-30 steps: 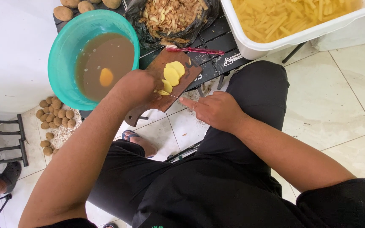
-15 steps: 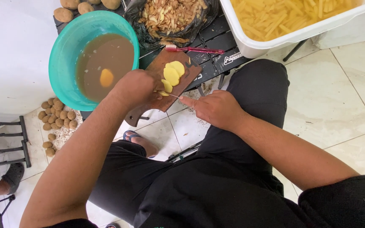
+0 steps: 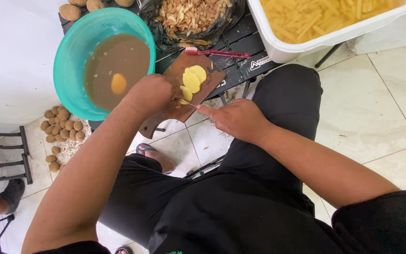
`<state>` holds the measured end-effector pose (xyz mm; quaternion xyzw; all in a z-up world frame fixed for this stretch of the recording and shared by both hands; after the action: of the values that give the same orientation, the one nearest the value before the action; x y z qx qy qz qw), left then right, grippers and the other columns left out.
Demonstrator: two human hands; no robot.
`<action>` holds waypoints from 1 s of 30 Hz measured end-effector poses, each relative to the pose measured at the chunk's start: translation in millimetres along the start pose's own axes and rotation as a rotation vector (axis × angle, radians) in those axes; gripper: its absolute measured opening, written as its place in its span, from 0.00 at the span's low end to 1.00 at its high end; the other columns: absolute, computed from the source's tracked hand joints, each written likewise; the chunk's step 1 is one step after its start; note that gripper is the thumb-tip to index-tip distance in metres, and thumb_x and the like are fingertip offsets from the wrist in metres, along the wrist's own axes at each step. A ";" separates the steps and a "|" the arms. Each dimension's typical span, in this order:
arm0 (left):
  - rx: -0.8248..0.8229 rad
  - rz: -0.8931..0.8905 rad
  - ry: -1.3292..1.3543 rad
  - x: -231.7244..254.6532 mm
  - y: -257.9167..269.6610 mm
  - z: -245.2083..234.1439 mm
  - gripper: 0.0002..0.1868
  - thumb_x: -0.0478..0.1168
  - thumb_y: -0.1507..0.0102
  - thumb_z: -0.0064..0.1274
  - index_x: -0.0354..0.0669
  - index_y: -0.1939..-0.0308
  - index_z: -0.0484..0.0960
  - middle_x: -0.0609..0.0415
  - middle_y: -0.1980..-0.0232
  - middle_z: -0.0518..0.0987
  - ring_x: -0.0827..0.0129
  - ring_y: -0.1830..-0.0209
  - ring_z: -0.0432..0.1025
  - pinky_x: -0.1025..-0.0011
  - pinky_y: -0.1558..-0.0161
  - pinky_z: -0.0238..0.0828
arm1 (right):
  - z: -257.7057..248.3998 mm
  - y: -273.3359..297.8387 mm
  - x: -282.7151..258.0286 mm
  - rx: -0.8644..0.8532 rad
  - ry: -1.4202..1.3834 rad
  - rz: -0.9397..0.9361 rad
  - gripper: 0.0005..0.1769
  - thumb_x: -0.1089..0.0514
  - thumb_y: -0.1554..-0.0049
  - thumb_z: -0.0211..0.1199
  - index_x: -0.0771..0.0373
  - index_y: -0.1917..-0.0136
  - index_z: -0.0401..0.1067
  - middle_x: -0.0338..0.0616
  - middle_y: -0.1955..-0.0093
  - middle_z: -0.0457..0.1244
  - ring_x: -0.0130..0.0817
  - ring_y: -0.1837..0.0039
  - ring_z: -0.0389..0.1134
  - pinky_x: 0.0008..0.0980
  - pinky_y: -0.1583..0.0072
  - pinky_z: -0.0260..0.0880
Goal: Peeling potatoes and slicing them into thin strips for fries on a cutting board.
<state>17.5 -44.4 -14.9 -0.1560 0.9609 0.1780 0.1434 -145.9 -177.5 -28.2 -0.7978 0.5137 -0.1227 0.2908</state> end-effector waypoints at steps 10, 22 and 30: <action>-0.030 -0.032 0.030 -1.4 -0.6 -8.1 0.16 0.58 0.40 0.61 0.53 0.73 0.86 0.58 0.73 0.81 0.67 0.69 0.79 0.70 0.60 0.79 | 7.5 -2.5 -0.2 -0.010 -0.035 -0.007 0.26 0.58 0.37 0.54 0.50 0.26 0.68 0.34 0.77 0.62 0.28 0.74 0.62 0.25 0.65 0.65; -0.026 -0.023 0.007 0.0 -0.3 -9.3 0.17 0.58 0.40 0.61 0.51 0.73 0.86 0.57 0.74 0.81 0.66 0.68 0.79 0.69 0.60 0.79 | 25.4 -0.6 4.8 -0.154 -0.081 0.012 0.24 0.57 0.37 0.53 0.52 0.27 0.68 0.38 0.75 0.64 0.33 0.73 0.65 0.29 0.64 0.67; 0.014 -0.010 0.152 3.8 14.3 -27.1 0.13 0.52 0.37 0.58 0.66 0.49 0.83 0.58 0.65 0.82 0.62 0.61 0.81 0.66 0.55 0.79 | 31.4 1.7 5.7 -0.271 -0.017 0.086 0.29 0.59 0.37 0.50 0.52 0.22 0.60 0.38 0.76 0.63 0.32 0.73 0.65 0.28 0.64 0.67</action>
<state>3.1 -43.2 12.4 -0.1727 0.9695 0.1580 0.0721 -129.1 -172.5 -55.0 -0.8080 0.5569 -0.0326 0.1897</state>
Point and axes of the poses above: each hand's wrist, its own y-axis away from the middle knuckle, its own z-axis out of the palm, x = y × z, the point moved 5 cm from there along -y, towards the middle knuckle
